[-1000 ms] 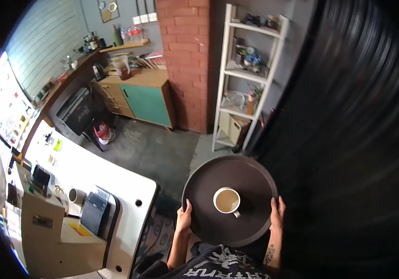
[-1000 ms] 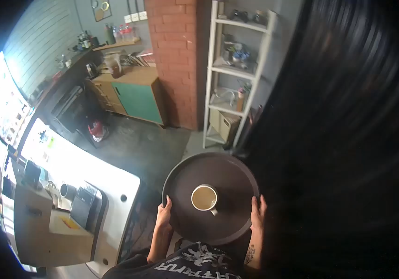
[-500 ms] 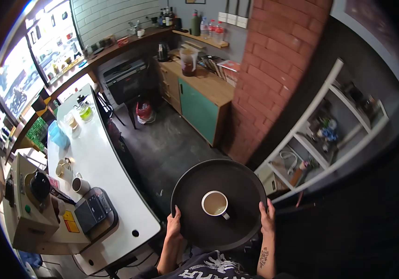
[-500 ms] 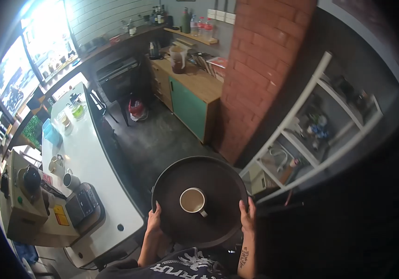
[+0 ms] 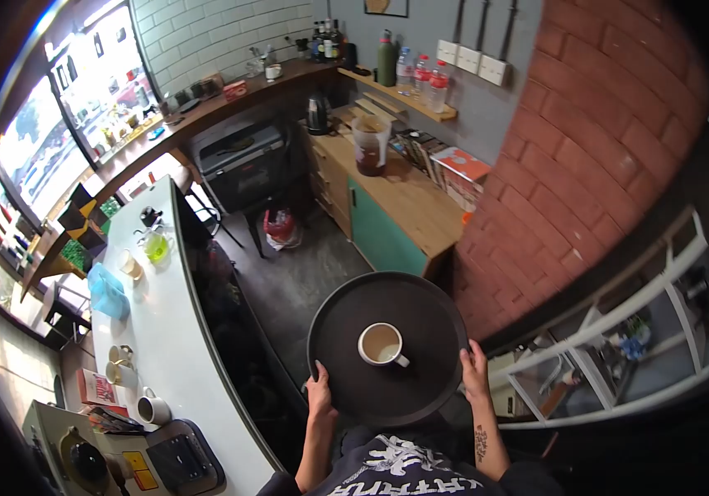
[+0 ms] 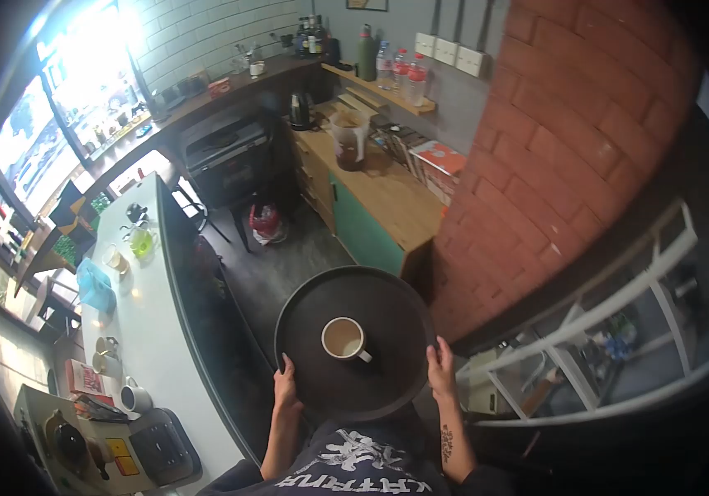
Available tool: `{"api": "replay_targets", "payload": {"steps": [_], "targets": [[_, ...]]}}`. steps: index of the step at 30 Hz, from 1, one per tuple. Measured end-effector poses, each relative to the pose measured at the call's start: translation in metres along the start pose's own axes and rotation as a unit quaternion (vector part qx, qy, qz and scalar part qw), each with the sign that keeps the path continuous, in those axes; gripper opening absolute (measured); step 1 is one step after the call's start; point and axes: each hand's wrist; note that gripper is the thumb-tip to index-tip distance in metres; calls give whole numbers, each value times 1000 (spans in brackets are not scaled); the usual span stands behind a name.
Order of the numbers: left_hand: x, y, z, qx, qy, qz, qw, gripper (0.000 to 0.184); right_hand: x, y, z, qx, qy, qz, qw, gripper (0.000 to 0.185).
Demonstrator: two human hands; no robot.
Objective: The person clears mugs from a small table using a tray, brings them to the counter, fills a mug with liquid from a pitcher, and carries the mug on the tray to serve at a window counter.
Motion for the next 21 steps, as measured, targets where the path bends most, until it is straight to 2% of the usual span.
{"api": "replay_targets", "payload": {"steps": [3, 5, 9, 11, 13, 14, 15, 18, 21], "targets": [[14, 11, -42, 11, 31, -3, 999, 52, 29, 14, -59, 27, 11, 23, 999, 36], [29, 21, -68, 7, 41, -4, 999, 52, 48, 36, -102, 12, 25, 12, 1000, 31], [71, 45, -135, 10, 70, -25, 997, 53, 85, 45, -188, 23, -9, 18, 1000, 36], [87, 45, -182, 21, 64, -17, 998, 53, 101, 64, -237, 2, 46, 54, 997, 29], [114, 52, -229, 31, 57, -10, 998, 53, 115, 65, -287, 21, 15, 73, 997, 31], [130, 58, -252, 34, 56, -3, 998, 53, 125, 69, -311, 29, 52, 122, 991, 34], [145, 64, -272, 17, 53, -1, 998, 53, 135, 37, -326, 69, 45, 121, 989, 35], [174, 63, -335, -4, 56, -6, 998, 54, 150, 68, -404, 28, 39, 132, 990, 34], [199, 56, -382, -10, 50, -10, 999, 55, 155, 67, -440, 64, 53, 222, 971, 35]]}}
Point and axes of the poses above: each hand's wrist, its own z-axis away from the middle knuckle, its own x-axis out of the palm, y = z × x, and after that the axes turned 2 degrees about -x, right-handed
